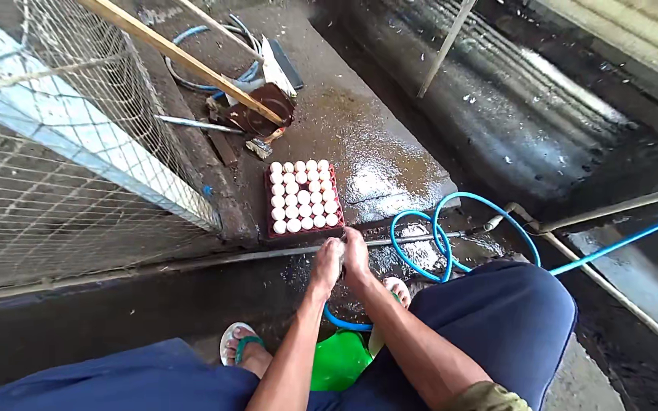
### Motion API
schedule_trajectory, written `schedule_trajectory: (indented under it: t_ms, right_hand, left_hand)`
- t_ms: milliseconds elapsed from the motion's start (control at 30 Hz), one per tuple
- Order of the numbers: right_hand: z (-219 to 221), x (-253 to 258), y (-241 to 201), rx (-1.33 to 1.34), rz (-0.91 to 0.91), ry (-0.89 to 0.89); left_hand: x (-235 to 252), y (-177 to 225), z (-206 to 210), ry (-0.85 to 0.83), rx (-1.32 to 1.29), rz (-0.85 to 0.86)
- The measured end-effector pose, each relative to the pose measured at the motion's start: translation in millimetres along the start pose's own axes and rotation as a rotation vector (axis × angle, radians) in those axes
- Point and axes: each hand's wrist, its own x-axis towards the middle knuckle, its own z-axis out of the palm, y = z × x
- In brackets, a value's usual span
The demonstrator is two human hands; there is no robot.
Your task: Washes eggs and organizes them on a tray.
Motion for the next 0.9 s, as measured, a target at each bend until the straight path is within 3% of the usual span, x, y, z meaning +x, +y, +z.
schedule_trajectory:
  t_ms: [100, 233, 333, 467, 533, 567, 700, 733, 833, 900]
  right_hand:
    - [-2, -13, 1, -0.097, -0.141, -0.051]
    - [-2, 3, -3, -0.021, -0.021, 0.01]
    - [-3, -10, 3, -0.089, -0.17, -0.014]
    - [-13, 32, -3, 0.131, 0.165, -0.071]
    - [-10, 28, 0, 0.219, 0.261, -0.068]
    - [-7, 21, 0, 0.201, 0.21, -0.079]
    - [0, -10, 11, -0.127, -0.295, -0.153]
    - [1, -7, 15, -0.129, -0.314, -0.144]
    - [3, 2, 11, -0.074, -0.083, -0.092]
    - [5, -13, 12, -0.093, -0.133, -0.097]
  left_hand:
    - [-3, -1, -1, -0.02, -0.059, 0.038]
    - [-2, -1, 1, -0.033, -0.07, 0.016]
    - [-4, -4, -1, -0.041, -0.119, 0.001]
    - [-3, 3, -5, -0.176, -0.222, -0.197]
    - [-3, 3, -8, -0.148, -0.243, -0.212]
    - [-1, 4, -10, -0.094, -0.215, -0.19]
    - [5, -1, -12, -0.01, -0.248, -0.046]
    - [4, -2, -11, 0.009, -0.226, -0.067]
    - [4, -2, -4, 0.063, -0.084, -0.077]
    - [4, -5, -5, 0.084, -0.042, 0.003]
